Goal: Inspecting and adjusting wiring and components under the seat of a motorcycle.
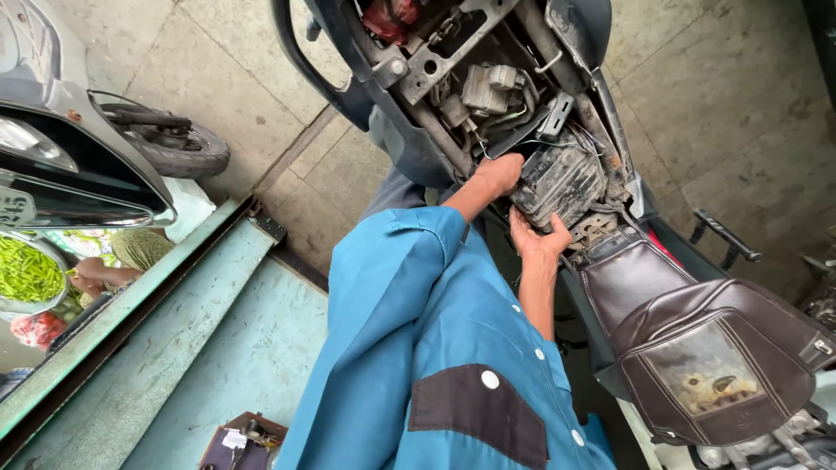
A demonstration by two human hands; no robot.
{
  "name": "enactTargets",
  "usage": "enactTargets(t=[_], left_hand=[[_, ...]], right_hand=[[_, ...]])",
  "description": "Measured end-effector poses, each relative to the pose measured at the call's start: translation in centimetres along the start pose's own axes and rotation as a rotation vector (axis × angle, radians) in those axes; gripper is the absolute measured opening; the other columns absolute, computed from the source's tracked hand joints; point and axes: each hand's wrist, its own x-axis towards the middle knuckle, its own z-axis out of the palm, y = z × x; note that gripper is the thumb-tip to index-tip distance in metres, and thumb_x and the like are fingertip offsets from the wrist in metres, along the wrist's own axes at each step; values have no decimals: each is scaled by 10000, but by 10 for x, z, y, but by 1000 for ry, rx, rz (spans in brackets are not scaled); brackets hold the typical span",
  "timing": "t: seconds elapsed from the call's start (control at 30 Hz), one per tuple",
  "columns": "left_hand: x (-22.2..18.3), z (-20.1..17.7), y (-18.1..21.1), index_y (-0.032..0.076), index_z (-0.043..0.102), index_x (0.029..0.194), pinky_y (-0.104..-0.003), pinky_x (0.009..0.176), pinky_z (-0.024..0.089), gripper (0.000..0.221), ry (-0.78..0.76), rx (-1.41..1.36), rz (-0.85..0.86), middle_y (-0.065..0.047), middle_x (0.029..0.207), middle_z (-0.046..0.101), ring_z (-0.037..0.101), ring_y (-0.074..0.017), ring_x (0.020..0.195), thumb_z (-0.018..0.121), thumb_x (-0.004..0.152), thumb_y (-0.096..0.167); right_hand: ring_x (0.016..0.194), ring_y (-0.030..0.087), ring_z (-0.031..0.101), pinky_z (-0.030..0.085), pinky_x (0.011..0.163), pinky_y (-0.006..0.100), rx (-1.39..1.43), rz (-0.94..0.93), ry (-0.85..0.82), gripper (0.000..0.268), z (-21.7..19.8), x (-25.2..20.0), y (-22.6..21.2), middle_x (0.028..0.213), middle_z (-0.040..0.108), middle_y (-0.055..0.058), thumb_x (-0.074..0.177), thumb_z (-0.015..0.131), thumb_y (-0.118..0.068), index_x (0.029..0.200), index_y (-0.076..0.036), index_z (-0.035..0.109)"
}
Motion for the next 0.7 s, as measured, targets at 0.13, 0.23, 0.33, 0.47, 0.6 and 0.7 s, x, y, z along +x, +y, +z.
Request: enactTargets(t=[0.13,0.23,0.33,0.47,0.6,0.7], left_hand=[[-13,-32,7,51,760,1002,-470,854,576,270,-151,100,53,-188,1036,753,724,-377,1010,746,750,146],[-3,-25,12,59,765,995,-473,845,575,296,-203,71,38,-172,1046,752,720,-357,1023,770,724,177],[7,-13,-4,70,762,989,-472,834,578,289,-217,81,0,-154,1047,754,722,-342,1021,766,726,190],[3,9,-1,100,737,984,-477,814,578,196,-91,-5,24,-149,1027,755,726,-353,986,688,808,169],[-10,14,-9,109,710,992,-486,794,578,154,71,-48,45,-167,1005,750,724,-379,960,597,895,148],[-10,6,0,97,695,982,-489,780,579,151,158,-39,62,-178,998,741,714,-397,956,566,914,134]], right_hand=[[1342,437,494,386,1136,621,-56,42,-90,615,-12,19,-8,1454,519,269,895,578,-261,1411,68,517],[1337,431,507,389,1138,629,-106,47,-140,573,-16,35,-23,1457,538,243,909,564,-242,1411,33,542],[1348,442,502,388,1144,645,-101,48,-139,558,-22,37,-18,1471,529,251,940,555,-233,1424,43,530],[1374,407,481,399,1157,636,-16,7,-78,561,-12,19,-14,1467,494,255,989,565,-225,1449,87,483],[1352,448,480,380,1124,625,-30,44,-110,611,-23,18,-16,1444,517,291,908,559,-259,1406,90,497],[1384,434,469,375,1169,608,18,-5,-29,598,-19,23,-13,1470,475,282,1010,584,-233,1456,136,437]])
